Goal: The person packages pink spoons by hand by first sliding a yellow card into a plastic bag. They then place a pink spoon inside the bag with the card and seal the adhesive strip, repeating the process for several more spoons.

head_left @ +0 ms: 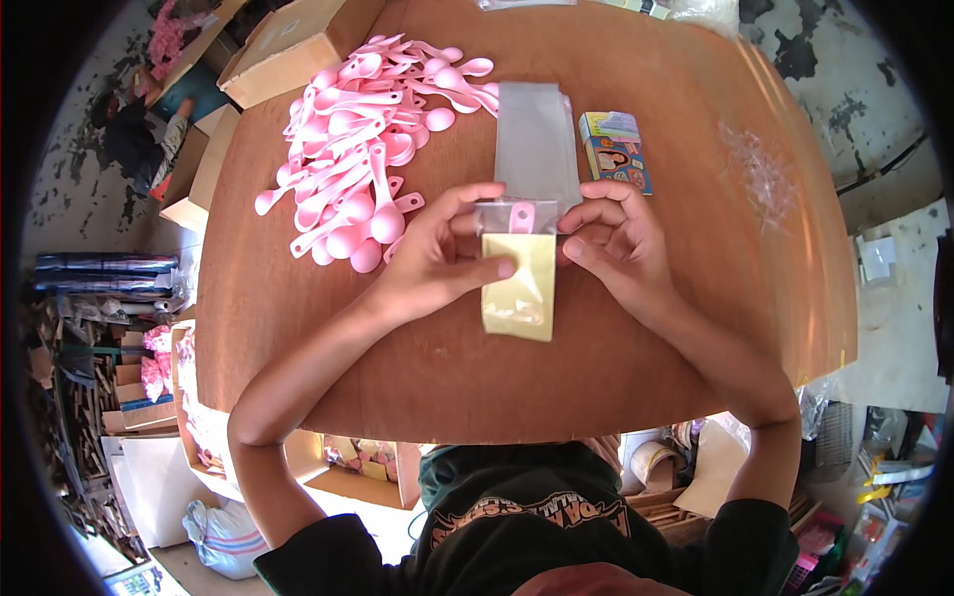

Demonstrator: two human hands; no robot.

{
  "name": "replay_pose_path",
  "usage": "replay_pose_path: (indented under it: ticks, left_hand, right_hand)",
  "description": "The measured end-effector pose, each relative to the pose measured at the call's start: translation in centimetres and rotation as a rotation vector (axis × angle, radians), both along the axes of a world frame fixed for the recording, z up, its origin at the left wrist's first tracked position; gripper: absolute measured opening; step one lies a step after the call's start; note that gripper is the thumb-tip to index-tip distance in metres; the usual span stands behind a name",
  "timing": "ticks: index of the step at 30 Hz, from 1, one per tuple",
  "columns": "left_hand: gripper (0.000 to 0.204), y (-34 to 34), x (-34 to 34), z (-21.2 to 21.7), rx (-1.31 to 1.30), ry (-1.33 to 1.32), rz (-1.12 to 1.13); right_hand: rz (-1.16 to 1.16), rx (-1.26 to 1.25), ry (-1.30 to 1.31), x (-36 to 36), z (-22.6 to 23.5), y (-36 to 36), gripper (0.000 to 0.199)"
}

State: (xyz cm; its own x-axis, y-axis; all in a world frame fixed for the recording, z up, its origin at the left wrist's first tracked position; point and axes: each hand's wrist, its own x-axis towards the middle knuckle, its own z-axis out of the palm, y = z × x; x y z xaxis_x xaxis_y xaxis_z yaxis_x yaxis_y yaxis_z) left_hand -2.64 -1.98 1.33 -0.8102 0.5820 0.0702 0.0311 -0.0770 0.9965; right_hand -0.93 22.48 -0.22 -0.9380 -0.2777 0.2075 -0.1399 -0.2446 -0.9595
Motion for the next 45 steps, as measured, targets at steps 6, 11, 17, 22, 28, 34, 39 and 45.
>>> replay_pose_path:
  ticks: [6, 11, 17, 22, 28, 34, 39, 45]
  left_hand:
    - [0.063, -8.3, 10.0, 4.2, -0.198, -0.16, -0.263]
    - [0.048, -14.4, 18.3, 4.9, -0.636, -0.254, -0.356]
    - [0.059, -17.0, 24.6, -0.7, -1.477, -0.187, -0.237]
    - [0.05, -12.1, 19.0, 2.0, -0.69, -0.086, -0.464]
    - [0.03, -6.4, 10.3, 5.7, -0.349, 0.397, -0.377]
    - [0.019, -0.5, 0.2, 2.9, -0.267, 0.732, 0.071]
    - [0.017, 1.5, -2.7, -0.4, -0.261, 0.763, 0.308]
    - [0.033, 1.4, -3.0, -1.0, -0.426, 1.12, 0.324]
  right_hand:
    - [-0.078, 0.037, -0.069, 0.6, 1.1, 1.0, 0.034]
    - [-0.157, 0.273, 0.188, 0.8, -0.7, 0.2, 0.02]
    - [-0.273, 0.611, 0.631, -0.2, 1.5, 0.3, 0.029]
    - [-0.315, 1.201, 0.878, -1.2, 1.4, -0.7, 0.039]
    - [-0.319, 1.314, 0.9, -1.0, 0.1, -0.7, 0.046]
    - [-0.324, 1.281, 0.884, -0.9, 0.8, -1.0, 0.048]
    - [-0.332, 1.277, 0.848, -0.9, 0.7, -0.8, 0.052]
    - [-0.297, 1.249, 0.806, -1.1, 0.7, -0.6, 0.055]
